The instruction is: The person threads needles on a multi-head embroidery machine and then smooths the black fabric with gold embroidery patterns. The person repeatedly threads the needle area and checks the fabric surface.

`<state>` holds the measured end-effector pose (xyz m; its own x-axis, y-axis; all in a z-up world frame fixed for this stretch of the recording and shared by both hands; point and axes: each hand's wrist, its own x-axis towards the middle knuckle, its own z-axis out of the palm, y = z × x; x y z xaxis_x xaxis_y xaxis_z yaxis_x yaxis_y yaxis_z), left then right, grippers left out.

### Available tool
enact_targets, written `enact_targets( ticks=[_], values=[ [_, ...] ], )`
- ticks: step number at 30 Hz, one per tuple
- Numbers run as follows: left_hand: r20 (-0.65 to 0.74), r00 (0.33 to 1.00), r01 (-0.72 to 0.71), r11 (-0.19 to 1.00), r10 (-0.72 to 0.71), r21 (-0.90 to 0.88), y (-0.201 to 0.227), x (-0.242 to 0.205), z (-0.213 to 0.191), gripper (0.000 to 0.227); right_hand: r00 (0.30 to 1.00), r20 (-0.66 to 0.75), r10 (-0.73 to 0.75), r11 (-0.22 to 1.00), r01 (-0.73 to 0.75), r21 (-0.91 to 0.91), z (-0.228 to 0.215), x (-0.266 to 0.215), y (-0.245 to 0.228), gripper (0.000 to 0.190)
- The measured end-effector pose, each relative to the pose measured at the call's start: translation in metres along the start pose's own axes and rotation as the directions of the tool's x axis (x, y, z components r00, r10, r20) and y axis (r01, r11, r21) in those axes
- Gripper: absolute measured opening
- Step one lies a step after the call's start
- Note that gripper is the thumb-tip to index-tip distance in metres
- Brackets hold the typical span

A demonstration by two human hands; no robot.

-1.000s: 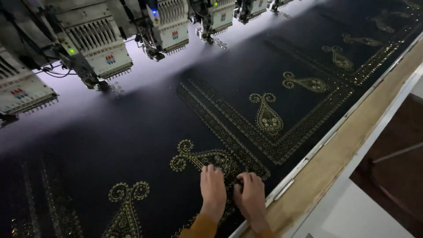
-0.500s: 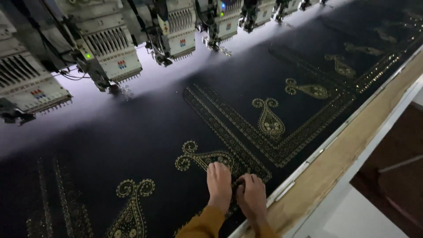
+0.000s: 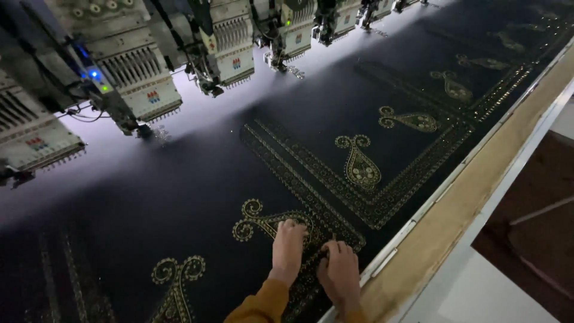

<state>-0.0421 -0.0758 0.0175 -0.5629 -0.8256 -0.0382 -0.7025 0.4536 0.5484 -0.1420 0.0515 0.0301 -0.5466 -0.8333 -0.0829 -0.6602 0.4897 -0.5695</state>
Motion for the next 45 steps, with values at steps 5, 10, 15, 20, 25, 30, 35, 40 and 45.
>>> enact_targets(
  ticks=[5,10,15,20,25,30,35,40,45],
  values=[
    [-0.016,0.985,-0.161,0.942,0.173,0.295,-0.005,0.020,0.031,0.014,0.993,0.101,0.057,0.997,-0.051,-0.062,0.000,0.015,0.002,0.057],
    [0.012,0.972,-0.202,0.812,0.233,0.548,-0.012,0.040,0.061,0.015,0.989,0.103,-0.105,0.891,0.139,-0.432,0.004,0.047,-0.006,0.061],
    [0.024,0.940,-0.320,0.858,0.339,0.401,-0.019,0.045,0.037,0.021,0.957,0.287,-0.043,0.884,0.170,-0.436,-0.023,0.056,-0.025,0.067],
    [0.196,0.969,-0.202,0.942,0.152,0.267,0.005,0.036,0.018,0.013,0.944,0.325,0.055,0.840,0.133,-0.527,-0.013,0.055,-0.021,0.079],
    [0.329,0.944,-0.009,0.992,-0.034,0.129,0.015,0.031,-0.006,0.019,0.962,0.273,-0.012,0.884,0.138,-0.447,-0.011,0.052,-0.010,0.079],
    [0.293,0.944,0.107,0.980,-0.153,0.167,-0.033,-0.010,-0.026,0.014,0.948,0.319,-0.013,0.928,0.130,-0.350,-0.017,0.052,-0.024,0.088],
    [0.173,0.983,0.097,0.974,-0.061,-0.203,-0.021,-0.015,-0.058,0.012,0.936,0.351,0.000,0.963,0.094,-0.251,-0.018,0.056,-0.024,0.083],
    [0.050,0.998,-0.023,0.979,0.034,-0.205,0.008,0.041,-0.029,0.020,0.967,0.236,-0.091,0.982,0.127,-0.142,-0.004,0.064,0.011,0.071],
    [0.045,0.999,0.011,0.998,-0.008,-0.065,0.029,0.061,-0.013,0.057,0.969,0.245,0.005,0.993,0.025,-0.117,-0.009,0.070,0.015,0.064]
  ],
)
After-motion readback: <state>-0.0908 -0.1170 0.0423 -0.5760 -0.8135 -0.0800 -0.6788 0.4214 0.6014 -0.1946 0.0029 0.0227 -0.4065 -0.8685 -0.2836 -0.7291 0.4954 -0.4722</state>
